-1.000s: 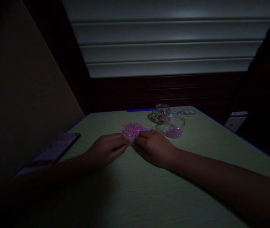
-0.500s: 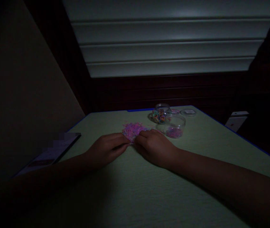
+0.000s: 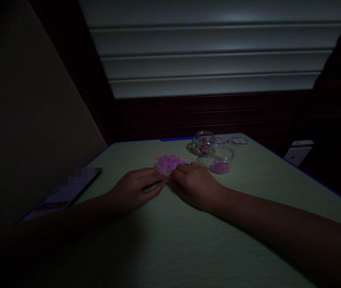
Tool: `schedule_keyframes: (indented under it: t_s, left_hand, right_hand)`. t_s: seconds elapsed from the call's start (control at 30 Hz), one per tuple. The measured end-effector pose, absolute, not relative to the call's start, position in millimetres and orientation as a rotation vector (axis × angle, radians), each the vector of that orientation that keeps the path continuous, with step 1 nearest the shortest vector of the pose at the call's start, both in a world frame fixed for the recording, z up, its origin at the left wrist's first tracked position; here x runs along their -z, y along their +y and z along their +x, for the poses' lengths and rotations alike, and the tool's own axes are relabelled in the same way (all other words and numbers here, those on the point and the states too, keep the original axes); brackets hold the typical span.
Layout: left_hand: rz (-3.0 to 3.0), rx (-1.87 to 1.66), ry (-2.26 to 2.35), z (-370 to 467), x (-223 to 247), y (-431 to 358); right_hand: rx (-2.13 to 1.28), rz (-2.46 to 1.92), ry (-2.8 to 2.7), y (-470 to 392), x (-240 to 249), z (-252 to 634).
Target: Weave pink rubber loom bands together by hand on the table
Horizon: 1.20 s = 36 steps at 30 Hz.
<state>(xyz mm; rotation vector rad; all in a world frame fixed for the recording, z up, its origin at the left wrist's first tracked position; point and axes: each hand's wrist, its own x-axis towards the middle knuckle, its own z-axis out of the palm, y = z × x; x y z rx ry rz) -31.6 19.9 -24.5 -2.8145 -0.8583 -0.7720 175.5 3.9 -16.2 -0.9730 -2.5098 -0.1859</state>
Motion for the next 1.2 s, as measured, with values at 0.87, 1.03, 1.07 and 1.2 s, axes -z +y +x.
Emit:
schedule_keyframes:
  t_s: [0.87, 1.03, 1.07, 1.2]
  left_hand:
    - [-2.820, 0.727, -0.879, -31.8, 22.5, 20.8]
    - [-2.822, 0.750, -0.867, -31.9, 23.7, 21.0]
    - [-2.823, 0.758, -0.863, -31.8, 23.6, 20.9]
    - [-2.824, 0.750, -0.860, -31.0, 22.5, 20.1]
  right_hand:
    - [0.193, -0.909, -2.536, 5.2, 16.4, 175.4]
    - [0.226, -0.898, -2.518, 6.2, 17.9, 176.2]
    - [0.238, -0.894, -2.511, 6.5, 18.3, 176.6]
    - [0.285, -0.876, -2.496, 6.9, 19.2, 178.4]
